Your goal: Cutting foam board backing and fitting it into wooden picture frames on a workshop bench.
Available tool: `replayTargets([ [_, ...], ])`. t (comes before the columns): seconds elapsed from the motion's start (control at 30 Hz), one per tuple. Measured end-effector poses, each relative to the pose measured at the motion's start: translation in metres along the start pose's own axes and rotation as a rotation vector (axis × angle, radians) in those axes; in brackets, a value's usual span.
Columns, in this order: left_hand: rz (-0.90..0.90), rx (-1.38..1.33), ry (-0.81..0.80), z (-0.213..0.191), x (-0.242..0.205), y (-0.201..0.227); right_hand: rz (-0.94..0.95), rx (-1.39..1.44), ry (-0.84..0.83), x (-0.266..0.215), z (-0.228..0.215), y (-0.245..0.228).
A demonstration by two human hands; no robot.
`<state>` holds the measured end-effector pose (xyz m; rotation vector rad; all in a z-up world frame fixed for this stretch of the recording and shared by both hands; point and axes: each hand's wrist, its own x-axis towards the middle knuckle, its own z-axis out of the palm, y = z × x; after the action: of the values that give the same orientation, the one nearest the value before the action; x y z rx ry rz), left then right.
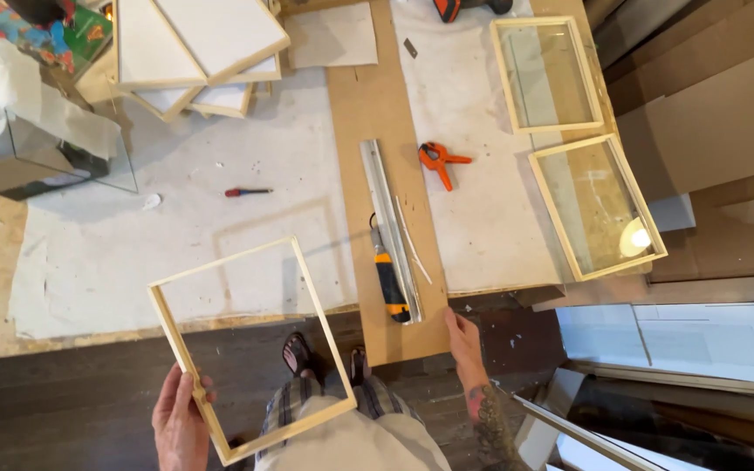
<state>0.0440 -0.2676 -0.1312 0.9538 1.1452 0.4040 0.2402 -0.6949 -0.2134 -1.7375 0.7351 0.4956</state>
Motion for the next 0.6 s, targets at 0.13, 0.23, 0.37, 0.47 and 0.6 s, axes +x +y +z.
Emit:
replayTargets([
  [0.13, -0.009, 0.010, 0.006, -0.003, -0.008, 0.001, -0.168, 0.052, 0.221, 0.066, -0.036, 0.040],
  [0.23, -0.052, 0.026, 0.019, -0.002, -0.015, 0.002, -0.028, 0.014, 0.297, 0.047, -0.062, -0.010],
  [0.37, -0.047, 0.033, 0.007, -0.003, -0.021, 0.003, -0.018, -0.033, 0.478, 0.049, -0.087, -0.037],
  [0.47, -0.026, -0.028, 0.016, -0.012, -0.016, -0.002, -0.054, -0.038, 0.580, 0.054, -0.097, -0.049],
  [0.6, 0.012, -0.045, -0.021, -0.020, -0.014, -0.001, -0.117, -0.146, 0.626, 0.063, -0.109, -0.047],
])
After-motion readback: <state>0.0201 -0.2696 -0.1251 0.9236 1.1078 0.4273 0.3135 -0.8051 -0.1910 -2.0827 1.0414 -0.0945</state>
